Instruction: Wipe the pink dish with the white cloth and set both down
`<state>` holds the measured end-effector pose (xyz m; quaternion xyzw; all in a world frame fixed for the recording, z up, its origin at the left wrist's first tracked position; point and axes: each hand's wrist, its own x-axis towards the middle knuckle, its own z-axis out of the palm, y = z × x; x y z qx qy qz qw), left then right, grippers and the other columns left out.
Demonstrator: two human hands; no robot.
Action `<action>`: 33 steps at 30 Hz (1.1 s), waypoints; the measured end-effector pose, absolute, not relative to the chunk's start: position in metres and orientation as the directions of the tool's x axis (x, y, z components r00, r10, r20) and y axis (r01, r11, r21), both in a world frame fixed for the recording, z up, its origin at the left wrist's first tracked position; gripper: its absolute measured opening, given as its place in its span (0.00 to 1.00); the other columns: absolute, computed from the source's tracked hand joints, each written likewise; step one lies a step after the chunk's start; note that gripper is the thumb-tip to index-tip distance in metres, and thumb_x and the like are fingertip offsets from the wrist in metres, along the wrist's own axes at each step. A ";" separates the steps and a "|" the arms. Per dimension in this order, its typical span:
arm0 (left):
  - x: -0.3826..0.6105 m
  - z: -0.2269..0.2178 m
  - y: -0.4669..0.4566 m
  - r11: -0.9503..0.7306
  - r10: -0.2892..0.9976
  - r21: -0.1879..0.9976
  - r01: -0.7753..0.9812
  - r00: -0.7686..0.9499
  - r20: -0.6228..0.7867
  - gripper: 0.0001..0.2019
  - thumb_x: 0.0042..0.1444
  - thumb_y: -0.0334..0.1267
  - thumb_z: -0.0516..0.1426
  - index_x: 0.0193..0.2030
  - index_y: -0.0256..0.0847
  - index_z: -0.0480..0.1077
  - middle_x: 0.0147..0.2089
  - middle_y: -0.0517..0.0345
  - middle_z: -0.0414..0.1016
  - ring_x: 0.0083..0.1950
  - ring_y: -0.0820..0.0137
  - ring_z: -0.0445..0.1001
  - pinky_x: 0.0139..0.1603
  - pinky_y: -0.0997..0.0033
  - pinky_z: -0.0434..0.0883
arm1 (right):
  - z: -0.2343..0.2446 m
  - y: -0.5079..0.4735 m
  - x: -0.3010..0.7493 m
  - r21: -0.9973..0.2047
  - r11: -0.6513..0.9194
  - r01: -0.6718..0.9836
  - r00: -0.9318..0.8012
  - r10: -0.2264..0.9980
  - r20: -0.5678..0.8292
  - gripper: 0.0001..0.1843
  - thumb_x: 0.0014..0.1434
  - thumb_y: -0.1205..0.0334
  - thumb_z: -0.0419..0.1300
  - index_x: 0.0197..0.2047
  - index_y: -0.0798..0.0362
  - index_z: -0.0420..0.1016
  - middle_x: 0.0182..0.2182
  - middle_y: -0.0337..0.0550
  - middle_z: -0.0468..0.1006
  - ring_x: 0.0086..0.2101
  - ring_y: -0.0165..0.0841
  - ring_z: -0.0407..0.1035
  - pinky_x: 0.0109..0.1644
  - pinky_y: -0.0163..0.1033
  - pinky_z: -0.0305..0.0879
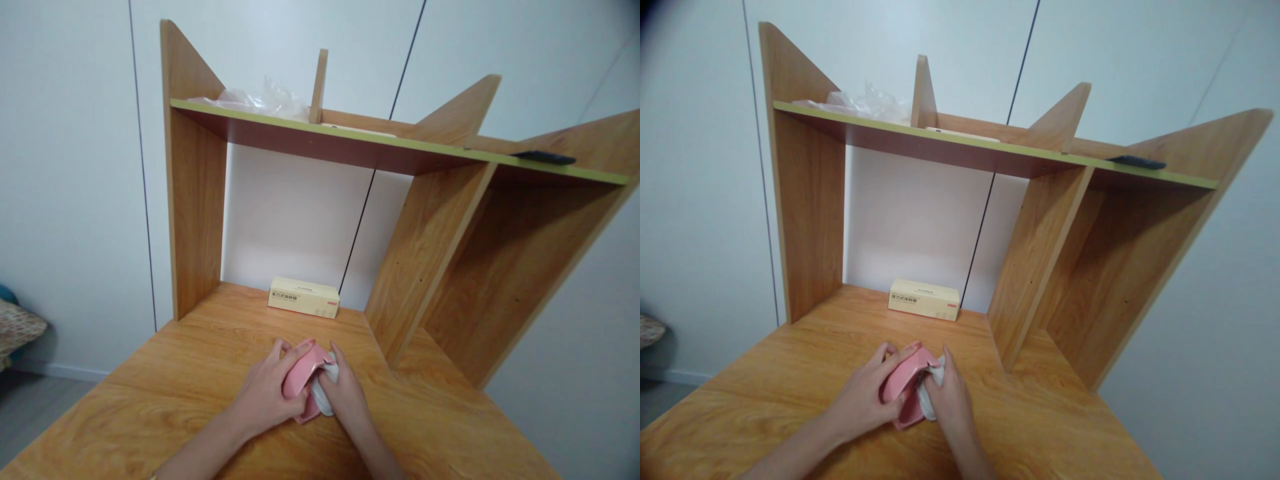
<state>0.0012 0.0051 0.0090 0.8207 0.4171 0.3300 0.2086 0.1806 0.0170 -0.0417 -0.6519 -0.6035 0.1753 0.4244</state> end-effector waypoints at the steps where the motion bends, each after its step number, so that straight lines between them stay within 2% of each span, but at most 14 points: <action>1: 0.001 0.009 0.005 -0.569 0.820 0.610 0.552 0.437 0.369 0.32 0.45 0.36 0.55 0.60 0.53 0.56 0.47 0.56 0.62 0.46 0.63 0.67 0.48 0.64 0.65 | -0.041 0.016 0.180 -0.763 0.083 0.641 0.217 0.934 0.283 0.32 0.49 0.60 0.53 0.58 0.56 0.56 0.42 0.50 0.75 0.41 0.39 0.70 0.43 0.39 0.63; 3: -0.002 0.007 0.008 -0.574 0.817 0.620 0.535 0.427 0.389 0.31 0.47 0.38 0.54 0.61 0.52 0.54 0.49 0.55 0.63 0.48 0.62 0.67 0.49 0.63 0.64 | -0.042 0.015 0.177 -0.771 0.088 0.631 0.233 0.926 0.297 0.31 0.50 0.61 0.52 0.59 0.56 0.57 0.43 0.50 0.75 0.41 0.39 0.70 0.43 0.39 0.63; 6: -0.004 -0.001 0.015 -0.534 0.844 0.697 0.478 0.342 0.413 0.33 0.50 0.43 0.54 0.62 0.44 0.49 0.53 0.51 0.63 0.51 0.61 0.66 0.51 0.62 0.63 | -0.045 0.017 0.176 -0.806 0.111 0.582 0.276 0.905 0.323 0.30 0.51 0.60 0.50 0.58 0.57 0.57 0.44 0.50 0.74 0.43 0.38 0.70 0.44 0.39 0.64; 9: 0.000 -0.013 0.018 -0.469 0.879 0.790 0.395 0.295 0.374 0.39 0.46 0.49 0.59 0.62 0.38 0.47 0.57 0.45 0.60 0.54 0.57 0.64 0.53 0.60 0.62 | -0.048 0.020 0.177 -0.852 0.150 0.502 0.324 0.881 0.346 0.29 0.51 0.58 0.50 0.56 0.59 0.61 0.44 0.50 0.74 0.43 0.38 0.69 0.45 0.38 0.64; 11: 0.004 -0.020 0.016 -0.484 0.858 0.825 0.290 0.340 0.384 0.40 0.45 0.48 0.60 0.61 0.37 0.46 0.59 0.44 0.58 0.56 0.58 0.62 0.55 0.61 0.60 | -0.049 0.021 0.176 -0.881 0.199 0.430 0.324 0.877 0.356 0.27 0.51 0.56 0.50 0.53 0.58 0.65 0.42 0.48 0.75 0.44 0.38 0.69 0.46 0.37 0.64; 13: 0.008 -0.023 0.013 -0.510 0.829 0.837 0.196 0.371 0.419 0.38 0.47 0.46 0.59 0.60 0.37 0.46 0.58 0.45 0.59 0.57 0.61 0.61 0.56 0.63 0.60 | -0.049 0.022 0.174 -0.903 0.238 0.358 0.307 0.883 0.355 0.25 0.50 0.55 0.51 0.50 0.58 0.67 0.41 0.48 0.76 0.44 0.38 0.69 0.46 0.37 0.64; 15: 0.010 -0.022 0.011 -0.516 0.826 0.839 0.175 0.362 0.432 0.34 0.49 0.43 0.58 0.60 0.37 0.47 0.56 0.46 0.62 0.55 0.63 0.64 0.54 0.65 0.61 | -0.049 0.024 0.171 -0.912 0.245 0.328 0.304 0.887 0.348 0.26 0.50 0.55 0.52 0.51 0.58 0.66 0.42 0.48 0.75 0.44 0.38 0.69 0.46 0.37 0.64; 20: 0.008 -0.012 0.009 -0.471 0.875 0.808 0.354 0.299 0.380 0.35 0.45 0.42 0.59 0.58 0.38 0.50 0.53 0.47 0.67 0.51 0.60 0.67 0.50 0.65 0.65 | -0.041 0.025 0.171 -0.878 0.114 0.465 0.441 0.830 0.342 0.38 0.46 0.54 0.56 0.59 0.61 0.55 0.45 0.53 0.73 0.42 0.40 0.70 0.42 0.39 0.65; 23: 0.007 -0.008 0.006 -0.456 0.889 0.752 0.476 0.290 0.355 0.37 0.43 0.43 0.60 0.59 0.40 0.50 0.54 0.47 0.67 0.51 0.58 0.68 0.50 0.63 0.65 | -0.033 0.020 0.174 -0.816 -0.002 0.578 0.452 0.833 0.318 0.41 0.48 0.54 0.55 0.62 0.61 0.47 0.36 0.50 0.77 0.33 0.40 0.72 0.33 0.38 0.65; 26: 0.008 -0.004 0.003 -0.429 0.903 0.712 0.556 0.293 0.315 0.38 0.42 0.44 0.59 0.60 0.41 0.50 0.52 0.47 0.68 0.49 0.56 0.69 0.48 0.62 0.66 | -0.024 0.013 0.176 -0.651 -0.087 0.754 0.392 0.855 0.340 0.40 0.52 0.54 0.52 0.64 0.59 0.41 0.26 0.44 0.77 0.26 0.39 0.72 0.27 0.36 0.61; 28: 0.009 -0.002 0.002 -0.407 0.913 0.697 0.590 0.287 0.290 0.39 0.41 0.45 0.59 0.60 0.39 0.50 0.51 0.46 0.69 0.48 0.55 0.70 0.47 0.62 0.66 | -0.020 0.008 0.177 -0.521 -0.096 0.848 0.339 0.855 0.393 0.40 0.53 0.55 0.52 0.64 0.57 0.40 0.25 0.44 0.77 0.26 0.40 0.72 0.27 0.36 0.60; 30: 0.008 -0.001 0.002 -0.398 0.917 0.698 0.596 0.286 0.278 0.39 0.41 0.46 0.59 0.60 0.38 0.52 0.51 0.45 0.70 0.47 0.54 0.70 0.46 0.61 0.66 | -0.017 0.006 0.177 -0.443 -0.075 0.893 0.290 0.850 0.441 0.39 0.53 0.56 0.53 0.64 0.55 0.40 0.28 0.45 0.77 0.28 0.41 0.72 0.29 0.37 0.60; 33: 0.008 -0.001 0.004 -0.386 0.919 0.738 0.554 0.300 0.255 0.36 0.42 0.45 0.59 0.58 0.35 0.54 0.47 0.45 0.72 0.45 0.56 0.71 0.44 0.64 0.67 | -0.017 0.009 0.177 -0.458 -0.076 0.886 0.294 0.855 0.427 0.37 0.53 0.55 0.52 0.63 0.53 0.43 0.31 0.46 0.77 0.30 0.41 0.73 0.30 0.37 0.61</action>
